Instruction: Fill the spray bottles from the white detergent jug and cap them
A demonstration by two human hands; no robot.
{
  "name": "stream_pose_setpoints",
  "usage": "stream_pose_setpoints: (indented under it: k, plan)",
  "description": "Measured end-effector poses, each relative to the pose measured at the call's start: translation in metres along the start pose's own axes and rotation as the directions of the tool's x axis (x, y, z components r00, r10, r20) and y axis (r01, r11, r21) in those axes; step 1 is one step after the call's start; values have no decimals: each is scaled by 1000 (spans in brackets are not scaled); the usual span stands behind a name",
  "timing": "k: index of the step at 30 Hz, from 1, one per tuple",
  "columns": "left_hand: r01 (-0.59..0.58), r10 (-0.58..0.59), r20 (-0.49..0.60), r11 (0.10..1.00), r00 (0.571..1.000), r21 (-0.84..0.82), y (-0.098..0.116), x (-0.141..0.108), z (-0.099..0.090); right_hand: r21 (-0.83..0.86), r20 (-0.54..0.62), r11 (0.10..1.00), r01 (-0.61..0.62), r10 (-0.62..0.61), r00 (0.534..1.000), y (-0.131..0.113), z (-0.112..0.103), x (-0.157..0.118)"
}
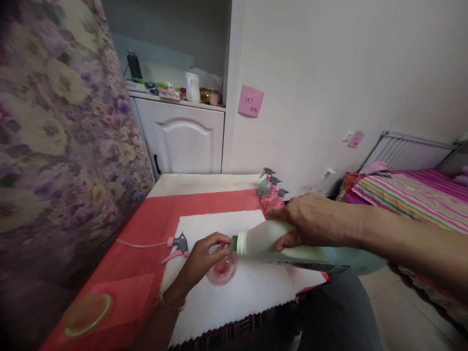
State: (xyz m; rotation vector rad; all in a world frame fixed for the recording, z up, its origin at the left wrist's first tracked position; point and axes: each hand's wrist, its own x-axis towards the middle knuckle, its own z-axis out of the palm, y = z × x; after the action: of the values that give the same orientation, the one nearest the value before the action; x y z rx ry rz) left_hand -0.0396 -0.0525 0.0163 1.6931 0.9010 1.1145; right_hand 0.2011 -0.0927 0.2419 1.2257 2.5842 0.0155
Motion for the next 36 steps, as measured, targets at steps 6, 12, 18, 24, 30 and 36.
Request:
stream_pose_setpoints:
  k: [6,12,18,24,30,36]
  plan:
    - [4,-4,8,1000,1000,-18,-2,0,0,10,13,1000,-11,11,1000,-1,-1,-1]
    - [10,-10,3,1000,1000,-13,-1,1,0,1,16,1000,-4,4,1000,-4,-4,-1]
    - [-3,3,9,1000,1000,-22,-1,0,0,0,-10,1000,-5,5,1000,-2,-1,1]
    - [-11,11,12,1000,1000,-8,-2,0,0,-4,-63,999,48,-48,997,1,3,1]
    - [-16,16,8,1000,1000,-3,-3,0,0,-26,-60,999,30,-31,998,6,6,0]
    - [-9,9,8,1000,1000,9,-2,0,0,-8,-55,999,40,-40,998,5,4,0]
